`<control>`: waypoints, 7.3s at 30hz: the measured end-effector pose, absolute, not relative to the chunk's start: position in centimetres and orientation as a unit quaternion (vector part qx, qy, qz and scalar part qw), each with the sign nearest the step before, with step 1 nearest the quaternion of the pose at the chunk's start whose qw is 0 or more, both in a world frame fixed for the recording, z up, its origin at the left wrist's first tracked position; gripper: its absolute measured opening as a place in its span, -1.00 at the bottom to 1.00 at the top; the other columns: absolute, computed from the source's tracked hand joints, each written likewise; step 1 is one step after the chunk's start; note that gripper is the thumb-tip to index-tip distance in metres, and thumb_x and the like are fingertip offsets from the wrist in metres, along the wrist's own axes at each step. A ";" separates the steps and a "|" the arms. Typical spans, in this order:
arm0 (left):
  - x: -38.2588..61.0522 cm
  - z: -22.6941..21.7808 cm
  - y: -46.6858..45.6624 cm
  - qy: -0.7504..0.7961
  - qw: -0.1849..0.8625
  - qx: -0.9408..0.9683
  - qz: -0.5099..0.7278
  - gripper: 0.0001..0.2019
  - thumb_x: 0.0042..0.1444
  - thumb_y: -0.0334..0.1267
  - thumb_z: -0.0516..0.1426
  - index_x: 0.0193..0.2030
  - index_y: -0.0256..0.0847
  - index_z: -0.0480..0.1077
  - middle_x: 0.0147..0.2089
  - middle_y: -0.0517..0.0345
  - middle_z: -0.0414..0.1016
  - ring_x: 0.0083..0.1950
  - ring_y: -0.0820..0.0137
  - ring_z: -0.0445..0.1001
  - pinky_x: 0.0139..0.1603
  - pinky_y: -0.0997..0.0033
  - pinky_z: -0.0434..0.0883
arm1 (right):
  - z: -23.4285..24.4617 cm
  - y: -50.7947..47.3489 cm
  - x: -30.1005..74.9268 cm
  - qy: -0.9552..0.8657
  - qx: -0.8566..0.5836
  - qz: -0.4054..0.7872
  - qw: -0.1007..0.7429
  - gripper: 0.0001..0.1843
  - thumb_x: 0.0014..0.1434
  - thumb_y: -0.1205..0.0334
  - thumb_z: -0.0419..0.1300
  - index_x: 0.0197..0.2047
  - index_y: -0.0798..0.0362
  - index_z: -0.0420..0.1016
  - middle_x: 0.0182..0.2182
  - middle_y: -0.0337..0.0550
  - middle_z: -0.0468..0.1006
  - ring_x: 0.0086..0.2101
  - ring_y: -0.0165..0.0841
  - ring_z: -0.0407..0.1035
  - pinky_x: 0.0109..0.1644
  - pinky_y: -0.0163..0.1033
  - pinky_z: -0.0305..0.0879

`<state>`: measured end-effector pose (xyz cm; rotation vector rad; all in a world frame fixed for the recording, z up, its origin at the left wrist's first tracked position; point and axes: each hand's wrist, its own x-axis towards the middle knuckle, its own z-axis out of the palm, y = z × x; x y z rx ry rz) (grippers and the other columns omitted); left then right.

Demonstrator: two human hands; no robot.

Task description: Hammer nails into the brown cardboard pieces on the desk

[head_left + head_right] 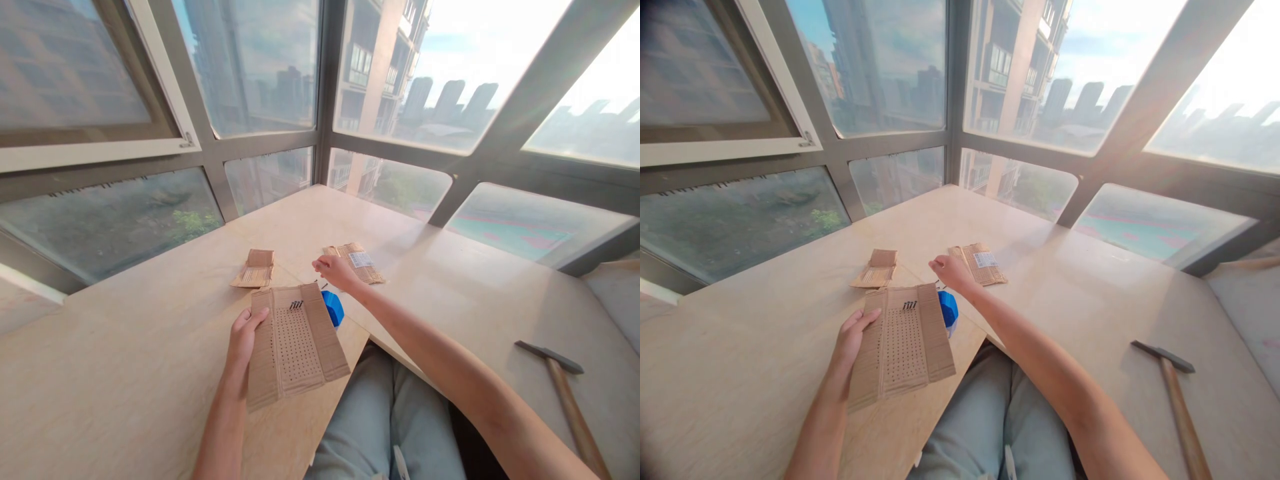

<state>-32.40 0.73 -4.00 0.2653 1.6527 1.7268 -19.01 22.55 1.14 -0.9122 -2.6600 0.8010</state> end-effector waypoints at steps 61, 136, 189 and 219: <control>-31.0 -1.6 2.1 0.768 0.252 0.280 0.518 -0.49 -0.18 -0.01 0.32 -0.14 -0.33 0.47 -0.20 -0.03 0.60 -0.19 0.20 0.55 -0.17 0.29 0.44 | 1.6 19.0 -16.7 -0.977 0.148 0.073 0.137 -0.70 0.29 0.51 -0.03 -0.14 0.13 0.51 -0.27 -0.04 0.54 -0.22 -0.33 0.34 -0.09 -0.27 0.23; -30.3 -1.2 3.5 0.790 0.221 0.256 0.511 -0.57 -0.19 -0.12 0.29 -0.19 -0.34 0.48 -0.23 -0.06 0.59 -0.23 0.21 0.54 -0.22 0.32 0.42 | 1.5 17.4 -18.8 -0.971 -0.055 0.134 0.190 -0.85 0.24 0.44 0.18 -0.31 0.13 0.56 -0.34 -0.08 0.59 -0.29 -0.36 0.43 -0.23 -0.34 0.23; -31.0 -1.3 1.8 0.783 0.267 0.170 0.536 -0.59 -0.21 -0.10 0.33 -0.23 -0.32 0.50 -0.23 -0.06 0.61 -0.18 0.18 0.57 -0.11 0.27 0.46 | 0.3 20.6 -19.2 -0.927 -0.201 0.272 0.159 -0.77 0.32 0.36 0.01 -0.21 0.09 0.50 -0.32 -0.16 0.57 -0.28 -0.41 0.44 -0.22 -0.37 0.20; -30.6 -0.3 2.2 0.795 0.243 0.159 0.532 -0.58 -0.19 -0.05 0.27 -0.22 -0.34 0.52 -0.28 0.04 0.60 -0.18 0.17 0.54 -0.23 0.36 0.42 | 3.9 15.3 -19.5 -0.989 0.060 0.096 0.093 -0.86 0.26 0.22 0.20 -0.15 0.00 0.56 -0.27 -0.16 0.51 -0.25 -0.35 0.38 -0.27 -0.32 0.14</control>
